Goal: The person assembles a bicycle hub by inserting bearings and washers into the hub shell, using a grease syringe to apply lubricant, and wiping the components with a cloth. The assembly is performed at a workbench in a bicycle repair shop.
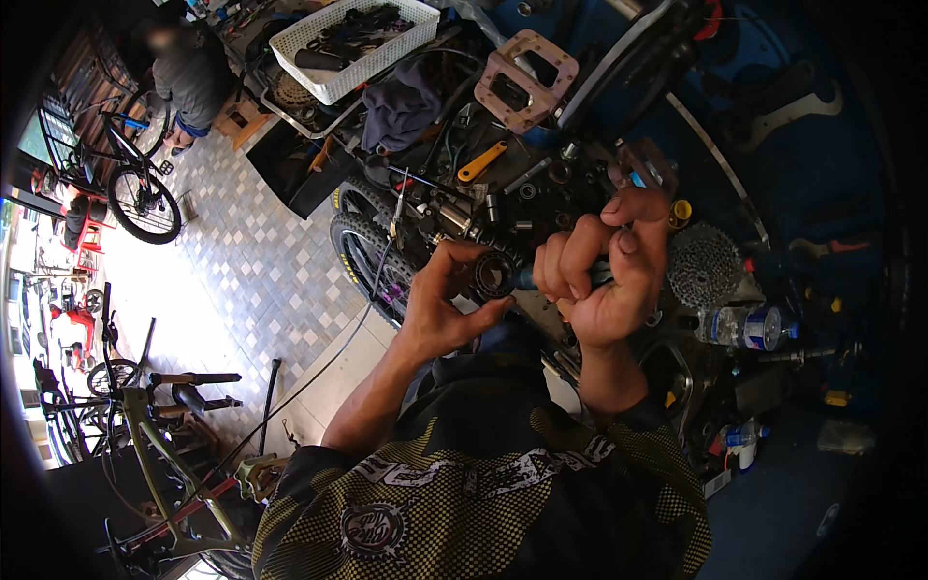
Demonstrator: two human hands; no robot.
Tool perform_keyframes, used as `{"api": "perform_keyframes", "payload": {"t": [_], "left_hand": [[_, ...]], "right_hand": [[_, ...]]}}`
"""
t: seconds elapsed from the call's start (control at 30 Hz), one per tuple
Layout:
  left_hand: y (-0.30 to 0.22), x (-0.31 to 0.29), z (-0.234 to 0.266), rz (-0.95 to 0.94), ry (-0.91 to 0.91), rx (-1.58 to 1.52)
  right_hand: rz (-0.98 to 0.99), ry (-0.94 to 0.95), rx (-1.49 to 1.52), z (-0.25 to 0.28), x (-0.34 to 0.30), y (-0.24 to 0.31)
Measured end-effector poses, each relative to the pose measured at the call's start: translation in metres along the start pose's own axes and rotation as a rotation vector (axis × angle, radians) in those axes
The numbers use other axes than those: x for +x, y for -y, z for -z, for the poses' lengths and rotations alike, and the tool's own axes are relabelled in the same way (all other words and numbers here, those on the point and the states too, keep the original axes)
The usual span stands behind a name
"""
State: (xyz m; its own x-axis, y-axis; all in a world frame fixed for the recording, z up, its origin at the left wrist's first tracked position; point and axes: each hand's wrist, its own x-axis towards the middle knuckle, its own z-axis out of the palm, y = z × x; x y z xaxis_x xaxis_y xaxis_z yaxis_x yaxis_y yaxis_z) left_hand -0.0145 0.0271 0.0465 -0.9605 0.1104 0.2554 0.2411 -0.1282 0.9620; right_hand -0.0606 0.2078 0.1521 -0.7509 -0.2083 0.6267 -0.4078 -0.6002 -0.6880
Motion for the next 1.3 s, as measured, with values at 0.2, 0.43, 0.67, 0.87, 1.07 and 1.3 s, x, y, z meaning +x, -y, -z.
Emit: {"api": "perform_keyframes", "payload": {"t": [0.2, 0.43, 0.67, 0.87, 1.07, 1.3], "left_hand": [[-0.013, 0.0, 0.004, 0.115, 0.114, -0.07], [-0.018, -0.001, 0.008, 0.165, 0.193, -0.189], [-0.009, -0.006, 0.011, 0.163, 0.24, -0.138], [-0.014, 0.0, 0.01, 0.115, 0.251, -0.057], [-0.009, -0.001, 0.009, 0.133, 0.187, -0.161], [-0.015, 0.002, 0.008, 0.225, 0.208, -0.197]], "right_hand": [[0.059, -0.064, 0.016, -0.004, 0.003, 0.001], [0.078, -0.029, 0.014, -0.008, 0.01, 0.0], [0.058, -0.021, 0.05, -0.018, 0.014, -0.004], [0.005, -0.015, 0.112, -0.027, 0.007, -0.006], [-0.071, -0.002, 0.062, -0.023, -0.002, 0.004], [-0.05, -0.111, 0.09, -0.013, -0.011, 0.008]]}}
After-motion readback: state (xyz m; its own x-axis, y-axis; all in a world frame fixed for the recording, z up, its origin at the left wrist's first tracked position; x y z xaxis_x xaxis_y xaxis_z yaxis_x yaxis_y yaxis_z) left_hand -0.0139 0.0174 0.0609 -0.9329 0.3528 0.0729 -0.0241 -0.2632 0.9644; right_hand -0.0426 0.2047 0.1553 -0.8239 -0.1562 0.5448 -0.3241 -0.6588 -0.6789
